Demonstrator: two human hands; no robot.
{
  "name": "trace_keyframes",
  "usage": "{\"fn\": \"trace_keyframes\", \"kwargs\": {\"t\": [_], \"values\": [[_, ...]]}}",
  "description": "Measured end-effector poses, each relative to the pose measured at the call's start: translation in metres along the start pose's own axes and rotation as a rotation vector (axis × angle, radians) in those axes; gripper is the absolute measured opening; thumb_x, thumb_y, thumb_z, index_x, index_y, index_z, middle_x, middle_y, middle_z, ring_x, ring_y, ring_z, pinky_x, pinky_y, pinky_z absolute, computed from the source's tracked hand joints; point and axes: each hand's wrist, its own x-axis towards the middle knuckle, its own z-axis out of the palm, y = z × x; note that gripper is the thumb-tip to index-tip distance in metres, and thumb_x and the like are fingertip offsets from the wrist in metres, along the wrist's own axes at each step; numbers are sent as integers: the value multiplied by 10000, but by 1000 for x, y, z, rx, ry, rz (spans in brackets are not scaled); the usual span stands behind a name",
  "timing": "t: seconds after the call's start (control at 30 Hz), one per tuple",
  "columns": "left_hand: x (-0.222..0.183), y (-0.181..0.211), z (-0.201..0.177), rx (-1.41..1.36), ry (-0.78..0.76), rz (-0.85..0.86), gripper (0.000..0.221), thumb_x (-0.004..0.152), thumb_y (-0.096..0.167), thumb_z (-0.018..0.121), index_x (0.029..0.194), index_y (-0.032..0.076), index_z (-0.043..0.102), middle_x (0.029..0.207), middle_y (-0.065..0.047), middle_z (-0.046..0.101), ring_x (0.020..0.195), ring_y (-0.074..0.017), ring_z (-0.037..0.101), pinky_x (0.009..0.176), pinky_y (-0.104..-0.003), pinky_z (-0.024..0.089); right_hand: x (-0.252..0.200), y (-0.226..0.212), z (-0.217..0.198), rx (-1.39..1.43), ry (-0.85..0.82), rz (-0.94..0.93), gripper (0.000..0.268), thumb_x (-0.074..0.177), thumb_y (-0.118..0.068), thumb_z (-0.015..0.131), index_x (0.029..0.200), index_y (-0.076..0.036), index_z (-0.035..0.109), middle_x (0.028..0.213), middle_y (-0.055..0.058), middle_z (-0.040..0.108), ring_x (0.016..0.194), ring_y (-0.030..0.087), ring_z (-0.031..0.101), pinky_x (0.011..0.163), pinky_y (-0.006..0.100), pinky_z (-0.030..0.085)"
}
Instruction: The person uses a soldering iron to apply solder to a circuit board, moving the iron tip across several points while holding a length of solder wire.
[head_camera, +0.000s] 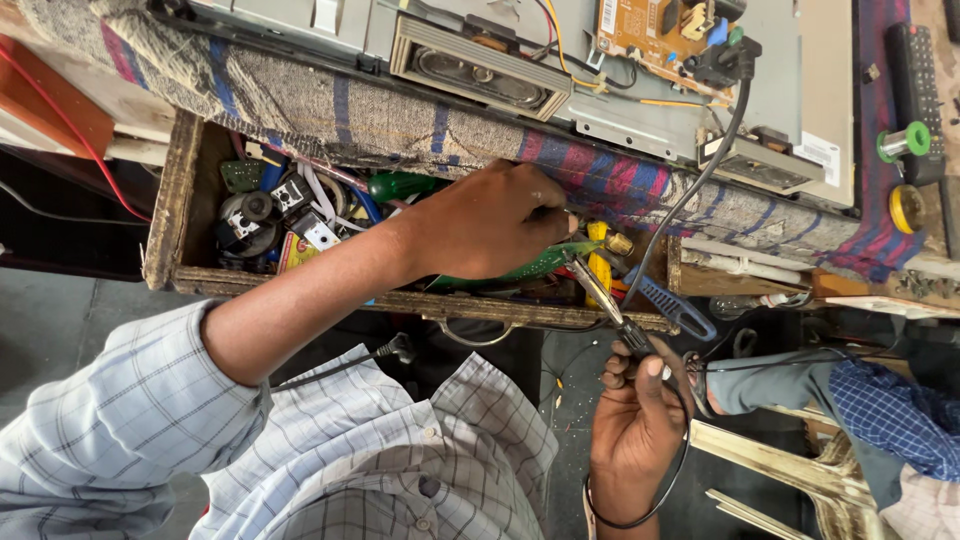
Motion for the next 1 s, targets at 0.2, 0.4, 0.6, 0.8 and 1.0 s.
{"fn": "trace_keyframes", "kwargs": {"t": [0.2,0.4,0.6,0.8,1.0], "values": [[1,1,6,51,95,82,299,968,269,592,942,13,743,1005,-224,736,978,-422,697,899,-480,541,-2,0,2,-5,-8,4,288,1068,-68,662,1298,98,612,1092,220,701,936,215,685,859,292,564],[1,0,8,47,138,103,276,949,249,597,927,19,750,977,-210,745,964,-412,703,887,-479,543,-3,-2,6,-63,-3,-36,302,1047,-72,675,1300,80,609,1089,221,709,925,213,691,849,288,572],[-1,0,11,36,190,123,263,936,235,621,873,9,739,913,-215,735,907,-415,709,854,-473,560,-9,-2,12,-154,-8,-125,326,1048,-91,700,1310,72,596,1098,220,705,931,225,692,847,304,574],[-1,1,9,1,189,182,229,925,195,628,856,-5,718,864,-208,726,858,-409,715,807,-470,567,-10,-3,15,-214,-8,-179,338,1038,-106,705,1306,68,596,1085,213,703,924,239,695,837,334,585],[-1,3,7,28,175,138,258,954,225,638,872,-4,723,862,-224,715,859,-418,704,802,-471,563,-13,-1,16,-290,7,-243,334,1048,-111,711,1297,75,589,1077,195,696,923,242,696,861,353,596]]}}
